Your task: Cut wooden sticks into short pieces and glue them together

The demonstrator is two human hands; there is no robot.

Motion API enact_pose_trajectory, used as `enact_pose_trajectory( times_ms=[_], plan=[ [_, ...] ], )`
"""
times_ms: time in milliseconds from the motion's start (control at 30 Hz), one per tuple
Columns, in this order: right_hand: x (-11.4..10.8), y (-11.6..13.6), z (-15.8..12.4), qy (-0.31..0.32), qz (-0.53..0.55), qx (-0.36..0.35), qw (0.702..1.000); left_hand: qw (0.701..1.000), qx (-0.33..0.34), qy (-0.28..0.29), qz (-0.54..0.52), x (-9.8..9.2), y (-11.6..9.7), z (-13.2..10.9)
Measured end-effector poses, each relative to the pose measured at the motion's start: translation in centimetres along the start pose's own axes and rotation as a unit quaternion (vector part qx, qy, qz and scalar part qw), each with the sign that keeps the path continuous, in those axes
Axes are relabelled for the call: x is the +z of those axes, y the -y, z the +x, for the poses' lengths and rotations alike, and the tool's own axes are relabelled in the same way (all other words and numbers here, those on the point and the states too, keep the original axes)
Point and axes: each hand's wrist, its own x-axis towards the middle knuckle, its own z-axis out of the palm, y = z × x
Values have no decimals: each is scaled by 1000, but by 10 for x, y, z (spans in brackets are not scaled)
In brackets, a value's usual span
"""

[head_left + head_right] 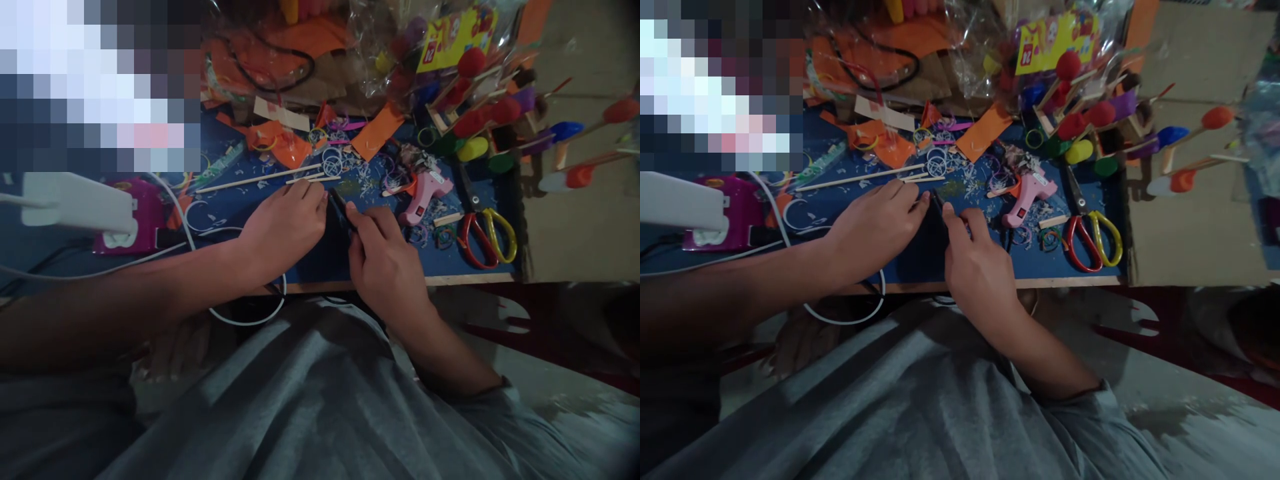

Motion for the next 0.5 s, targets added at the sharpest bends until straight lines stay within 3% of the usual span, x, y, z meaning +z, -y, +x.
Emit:
enact_pose_trajectory(
  times_ms=[267, 500],
  plan=[
    [-1, 1, -8, 9, -31, -3, 999, 1000, 3, 5, 30, 2, 2, 1],
    [2, 7, 6, 44, -64, 2, 997, 1000, 17, -5, 22, 6, 6, 2]
  ],
)
